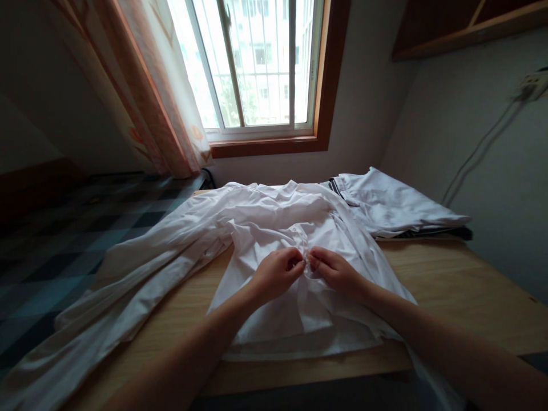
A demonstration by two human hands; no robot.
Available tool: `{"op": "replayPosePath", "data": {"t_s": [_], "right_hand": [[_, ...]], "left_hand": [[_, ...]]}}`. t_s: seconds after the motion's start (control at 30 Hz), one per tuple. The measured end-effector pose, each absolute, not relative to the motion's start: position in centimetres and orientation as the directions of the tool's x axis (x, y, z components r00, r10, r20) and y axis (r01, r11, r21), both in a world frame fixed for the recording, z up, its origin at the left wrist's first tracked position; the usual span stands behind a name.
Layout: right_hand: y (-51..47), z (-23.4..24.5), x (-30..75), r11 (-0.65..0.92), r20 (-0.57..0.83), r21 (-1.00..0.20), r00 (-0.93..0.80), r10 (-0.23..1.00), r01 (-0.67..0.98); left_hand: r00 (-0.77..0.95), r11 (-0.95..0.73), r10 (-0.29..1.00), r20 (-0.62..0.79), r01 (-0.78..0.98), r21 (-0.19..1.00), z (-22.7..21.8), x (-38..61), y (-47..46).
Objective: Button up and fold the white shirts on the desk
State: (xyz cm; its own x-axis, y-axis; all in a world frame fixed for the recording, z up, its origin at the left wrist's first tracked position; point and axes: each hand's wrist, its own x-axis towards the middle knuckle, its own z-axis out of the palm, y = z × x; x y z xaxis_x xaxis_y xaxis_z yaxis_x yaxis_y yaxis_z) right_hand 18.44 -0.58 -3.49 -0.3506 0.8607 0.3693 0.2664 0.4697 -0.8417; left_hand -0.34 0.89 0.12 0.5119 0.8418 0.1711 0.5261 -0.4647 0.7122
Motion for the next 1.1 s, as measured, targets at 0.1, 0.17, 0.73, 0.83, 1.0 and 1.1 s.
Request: {"op": "replayPosePath", "data": {"t_s": [0.1, 0.17, 0.73, 0.83, 1.0, 1.1], "right_hand": [[-0.7, -3.3, 18.6, 0.505, 0.397, -0.798, -0.344, 0.851, 0.328], [-0.9, -3.2, 18.6, 0.526, 0.411, -0.765, -0.348, 0.843, 0.37], [-1.3, -3.9, 18.1, 0.629, 0.417, -0.609, -0.48, 0.772, 0.483], [-1.5, -3.9, 17.9, 0.668, 0.418, -0.577, -0.532, 0.736, 0.47], [-1.9, -3.0, 18.5, 0.681, 0.383, -0.56, -0.581, 0.718, 0.472], [-2.2, -2.5, 18.8, 0.733, 0.373, -0.512, -0.653, 0.659, 0.447]], "left_hand": [[0.551, -0.414, 0.826, 0.119, 0.449, 0.792, 0.1, -0.7, 1.3], [0.556, -0.337, 0.829, 0.063, 0.407, 0.849, 0.0, -0.9, 1.7], [0.401, -0.416, 0.886, 0.231, 0.473, 0.777, -1.8, -0.2, 2.3], [0.378, -0.377, 0.903, 0.203, 0.473, 0.796, -2.0, 0.1, 2.5], [0.306, -0.158, 0.95, 0.058, 0.313, 0.937, -1.7, 0.0, 2.4], [0.261, -0.004, 0.965, -0.032, 0.137, 0.991, -1.5, -0.1, 2.4]]}}
